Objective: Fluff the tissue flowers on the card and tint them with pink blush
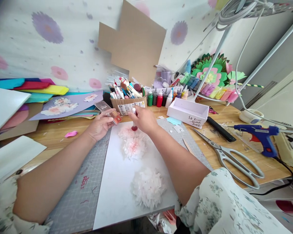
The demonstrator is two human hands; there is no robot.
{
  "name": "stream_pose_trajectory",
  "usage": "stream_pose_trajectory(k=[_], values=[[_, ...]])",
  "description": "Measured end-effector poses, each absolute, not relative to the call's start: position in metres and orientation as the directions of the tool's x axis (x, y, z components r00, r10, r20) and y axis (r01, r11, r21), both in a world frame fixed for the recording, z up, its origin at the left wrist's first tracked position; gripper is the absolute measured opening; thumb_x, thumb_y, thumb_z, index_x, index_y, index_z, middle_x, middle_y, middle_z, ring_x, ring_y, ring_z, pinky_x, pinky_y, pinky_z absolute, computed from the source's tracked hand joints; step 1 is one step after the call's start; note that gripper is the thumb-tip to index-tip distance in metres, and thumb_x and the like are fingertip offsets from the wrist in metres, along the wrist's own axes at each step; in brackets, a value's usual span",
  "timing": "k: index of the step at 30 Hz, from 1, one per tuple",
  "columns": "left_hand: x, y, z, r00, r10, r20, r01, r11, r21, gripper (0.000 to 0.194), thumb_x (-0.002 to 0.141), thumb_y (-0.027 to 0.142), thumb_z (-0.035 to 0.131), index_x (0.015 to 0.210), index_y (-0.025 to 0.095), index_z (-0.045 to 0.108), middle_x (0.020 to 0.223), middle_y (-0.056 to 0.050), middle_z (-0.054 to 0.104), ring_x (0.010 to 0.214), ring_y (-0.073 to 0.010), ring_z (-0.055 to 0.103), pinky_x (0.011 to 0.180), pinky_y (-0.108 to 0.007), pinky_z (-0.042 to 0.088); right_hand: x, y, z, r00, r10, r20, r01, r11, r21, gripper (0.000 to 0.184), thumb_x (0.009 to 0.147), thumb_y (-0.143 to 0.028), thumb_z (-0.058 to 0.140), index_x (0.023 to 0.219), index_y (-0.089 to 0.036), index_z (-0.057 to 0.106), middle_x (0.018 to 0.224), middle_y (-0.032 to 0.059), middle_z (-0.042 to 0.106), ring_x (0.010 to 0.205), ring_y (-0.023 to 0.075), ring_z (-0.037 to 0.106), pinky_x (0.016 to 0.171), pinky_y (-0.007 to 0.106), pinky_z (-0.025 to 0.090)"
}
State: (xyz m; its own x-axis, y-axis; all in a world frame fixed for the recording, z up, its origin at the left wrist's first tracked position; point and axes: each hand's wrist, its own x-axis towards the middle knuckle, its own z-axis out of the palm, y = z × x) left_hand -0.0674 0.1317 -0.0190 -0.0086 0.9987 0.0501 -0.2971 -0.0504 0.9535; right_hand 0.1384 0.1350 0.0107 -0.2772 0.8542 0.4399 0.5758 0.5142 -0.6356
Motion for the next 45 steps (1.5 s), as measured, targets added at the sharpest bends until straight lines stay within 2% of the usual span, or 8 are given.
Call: stream_pose_trajectory(k=[5,20,24,28,32,36,40,45], values=[[-0.065,0.131,-0.024,0.009,0.999,0.043,-0.299,-0.038,0.953,0.05,0.05,0.015,0.079,0.099,0.018,0.069,0.085,-0.001,0.071,0.074,-0.0161,0.063,0.074,-0.03,0.048,0.133,0.13,0.012,-0.347,0.829,0.438,0.586,0.556,-0.589,0.028,0.084,-0.041,0.05,0.065,-0.02,0.044,0.061,-0.0021,0.05,0.059,0.0124,0.045,0.057,0.025,0.028],[-0.069,0.132,-0.027,0.077,0.997,0.022,-0.341,0.006,0.94,0.044,0.054,0.016,0.079,0.097,0.02,0.07,0.089,-0.002,0.07,0.078,-0.0164,0.065,0.078,-0.032,0.05,0.13,0.122,0.013,-0.421,0.781,0.461,0.588,0.622,-0.517,0.028,0.085,-0.038,0.051,0.064,-0.02,0.048,0.06,-0.001,0.052,0.059,0.0125,0.047,0.057,0.024,0.032],[-0.068,0.133,-0.028,0.07,0.997,0.02,-0.34,0.005,0.94,0.045,0.053,0.016,0.079,0.097,0.02,0.07,0.089,-0.001,0.07,0.079,-0.0171,0.064,0.078,-0.033,0.049,0.127,0.122,0.009,-0.236,0.768,0.595,0.602,0.596,-0.531,0.028,0.088,-0.04,0.047,0.068,-0.02,0.051,0.064,0.0007,0.056,0.062,0.0137,0.05,0.059,0.025,0.034],[-0.068,0.134,-0.029,0.065,0.998,0.015,-0.341,0.008,0.94,0.046,0.053,0.016,0.079,0.098,0.02,0.069,0.09,-0.001,0.069,0.079,-0.0168,0.064,0.079,-0.033,0.048,0.123,0.123,0.006,-0.331,0.781,0.53,0.577,0.612,-0.541,0.027,0.086,-0.041,0.052,0.069,-0.02,0.053,0.062,0.0,0.059,0.059,0.0137,0.052,0.057,0.024,0.034],[-0.068,0.134,-0.029,0.061,0.998,0.011,-0.344,0.011,0.939,0.049,0.053,0.016,0.078,0.1,0.02,0.068,0.092,-0.002,0.069,0.083,-0.0176,0.064,0.083,-0.035,0.047,0.123,0.123,0.007,-0.169,0.792,0.587,0.605,0.554,-0.573,0.026,0.089,-0.04,0.047,0.073,-0.02,0.053,0.063,0.0004,0.062,0.062,0.0141,0.055,0.059,0.024,0.036],[-0.068,0.133,-0.029,0.065,0.998,0.005,-0.344,0.017,0.939,0.048,0.052,0.016,0.078,0.099,0.02,0.068,0.092,-0.002,0.07,0.084,-0.0186,0.064,0.084,-0.036,0.047,0.124,0.123,0.009,-0.29,0.82,0.494,0.601,0.558,-0.573,0.029,0.086,-0.041,0.051,0.066,-0.02,0.049,0.058,-0.0009,0.057,0.055,0.0128,0.051,0.054,0.024,0.031],[-0.068,0.132,-0.028,0.062,0.998,-0.001,-0.347,0.022,0.938,0.049,0.053,0.016,0.078,0.1,0.021,0.068,0.093,-0.002,0.07,0.084,-0.0181,0.064,0.085,-0.036,0.046,0.125,0.122,0.01,-0.159,0.801,0.577,0.642,0.528,-0.556,0.028,0.086,-0.04,0.047,0.068,-0.02,0.049,0.06,0.0,0.054,0.059,0.014,0.05,0.056,0.025,0.031],[-0.067,0.132,-0.027,0.074,0.997,-0.002,-0.351,0.028,0.936,0.047,0.053,0.016,0.079,0.099,0.02,0.069,0.093,-0.003,0.07,0.085,-0.0182,0.065,0.085,-0.035,0.046,0.127,0.121,0.011,-0.277,0.803,0.527,0.686,0.55,-0.477,0.029,0.085,-0.039,0.048,0.063,-0.021,0.046,0.059,0.0002,0.053,0.057,0.0137,0.048,0.056,0.025,0.03]])
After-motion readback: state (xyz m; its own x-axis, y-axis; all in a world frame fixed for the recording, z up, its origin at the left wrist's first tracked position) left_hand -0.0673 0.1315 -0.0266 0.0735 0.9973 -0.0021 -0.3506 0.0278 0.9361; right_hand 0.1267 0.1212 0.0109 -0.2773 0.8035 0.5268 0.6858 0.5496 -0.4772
